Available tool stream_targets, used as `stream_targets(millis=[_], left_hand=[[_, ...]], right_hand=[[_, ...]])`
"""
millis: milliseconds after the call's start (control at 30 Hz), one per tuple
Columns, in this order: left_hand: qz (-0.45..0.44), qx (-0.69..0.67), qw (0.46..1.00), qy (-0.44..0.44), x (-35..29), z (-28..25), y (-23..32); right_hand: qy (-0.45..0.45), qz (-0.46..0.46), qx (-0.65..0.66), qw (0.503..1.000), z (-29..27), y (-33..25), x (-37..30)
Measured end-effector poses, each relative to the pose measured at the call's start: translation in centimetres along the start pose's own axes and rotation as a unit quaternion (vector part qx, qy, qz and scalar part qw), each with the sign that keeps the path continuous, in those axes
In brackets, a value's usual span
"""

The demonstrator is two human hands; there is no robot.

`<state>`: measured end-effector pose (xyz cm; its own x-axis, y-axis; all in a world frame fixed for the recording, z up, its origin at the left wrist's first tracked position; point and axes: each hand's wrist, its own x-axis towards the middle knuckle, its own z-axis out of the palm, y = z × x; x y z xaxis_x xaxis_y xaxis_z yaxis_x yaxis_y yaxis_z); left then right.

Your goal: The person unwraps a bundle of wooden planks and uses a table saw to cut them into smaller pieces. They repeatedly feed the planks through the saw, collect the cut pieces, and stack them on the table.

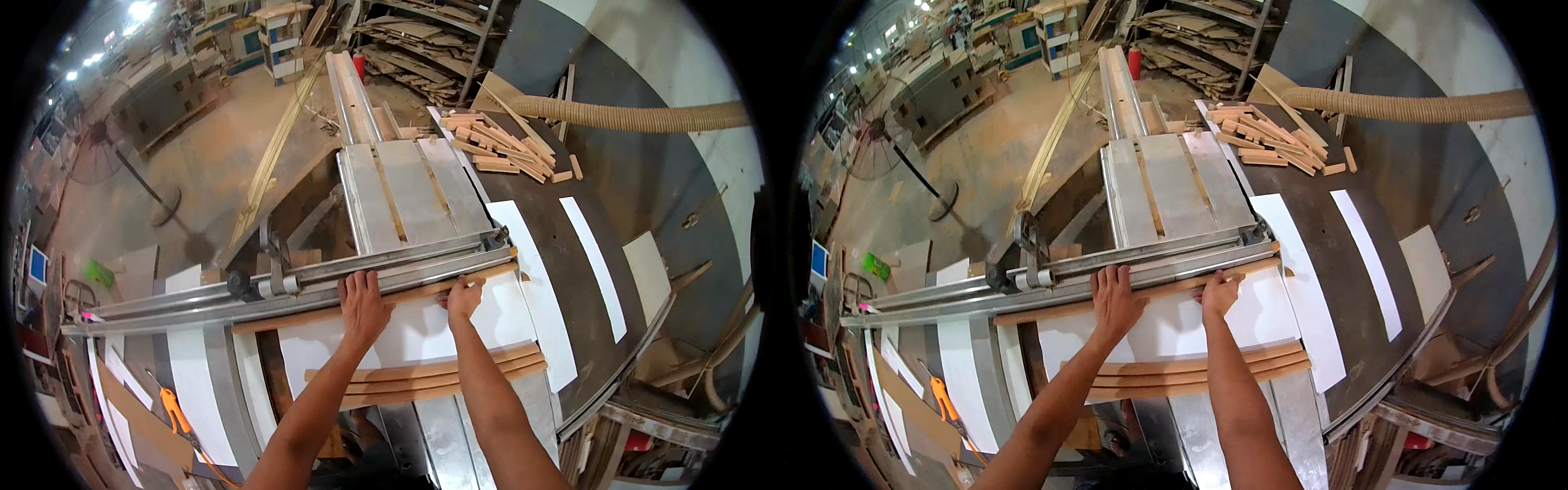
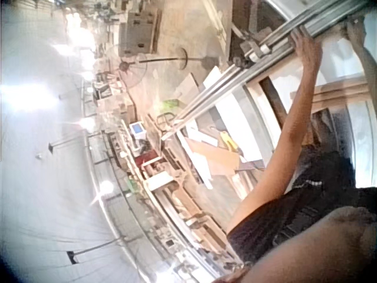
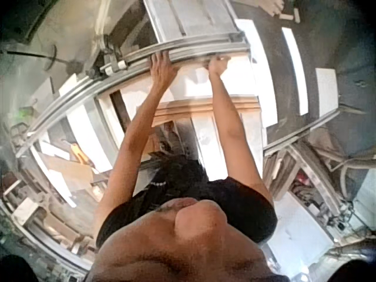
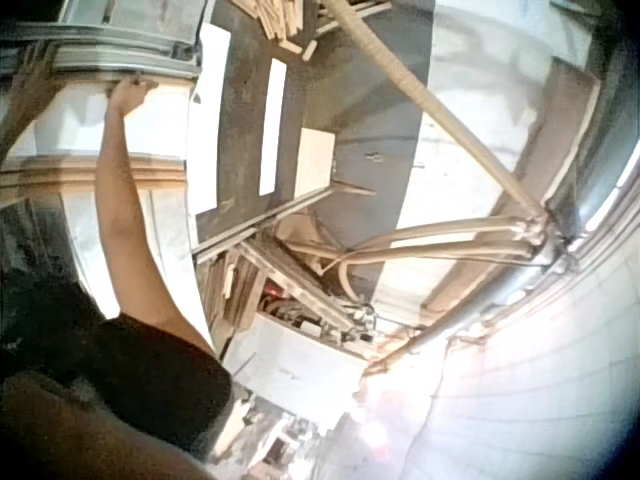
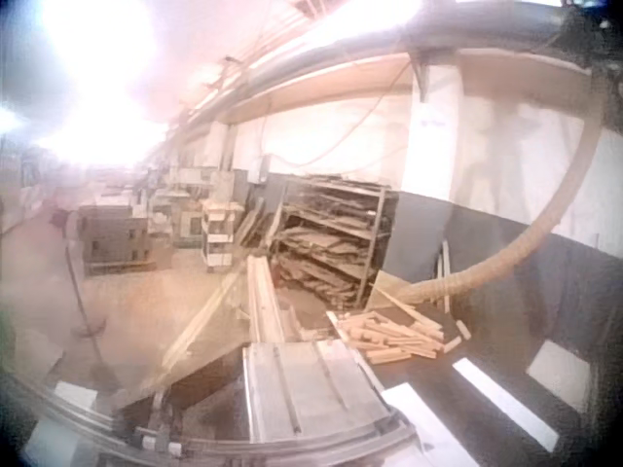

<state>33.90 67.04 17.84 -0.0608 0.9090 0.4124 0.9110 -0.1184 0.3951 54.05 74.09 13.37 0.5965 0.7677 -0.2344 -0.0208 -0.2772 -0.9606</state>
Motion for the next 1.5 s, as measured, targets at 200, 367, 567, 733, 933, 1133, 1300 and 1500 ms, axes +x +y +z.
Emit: stream_targets(millis=[200,367,567,733,933,1133,1300,1500], left_hand=[[0.005,-0.012,1.0,0.019,0.1,-0.4,0.0],[-0.013,-0.023,1.0,-0.009,0.3,-0.3,-0.4],[-0.013,-0.027,0.999,-0.042,0.7,-1.0,-0.7],[-0.016,-0.036,0.998,-0.058,0.9,-1.2,-0.8],[0.013,-0.043,0.996,-0.071,0.9,-2.0,-1.3],[0.094,-0.045,0.986,-0.126,-3.0,-4.7,-3.5],[0.068,-0.043,0.964,-0.252,-10.2,-7.1,-7.7],[0.105,-0.001,0.968,-0.227,-13.5,-11.0,-10.6]], right_hand=[[0.006,0.01,-0.026,1.0,-0.5,0.0,0.0],[0.008,0.014,-0.034,0.999,-0.5,0.1,-0.1],[0.03,0.02,-0.033,0.999,-0.4,0.9,0.2],[0.039,0.02,-0.031,0.999,-0.5,0.8,0.2],[0.008,0.054,-0.053,0.997,-1.3,-0.3,-0.4],[-0.024,0.096,-0.046,0.994,-3.5,-0.4,-4.8],[-0.078,0.099,0.02,0.992,-6.6,2.2,-7.4],[-0.079,0.138,0.048,0.986,-9.9,2.6,-9.7]])
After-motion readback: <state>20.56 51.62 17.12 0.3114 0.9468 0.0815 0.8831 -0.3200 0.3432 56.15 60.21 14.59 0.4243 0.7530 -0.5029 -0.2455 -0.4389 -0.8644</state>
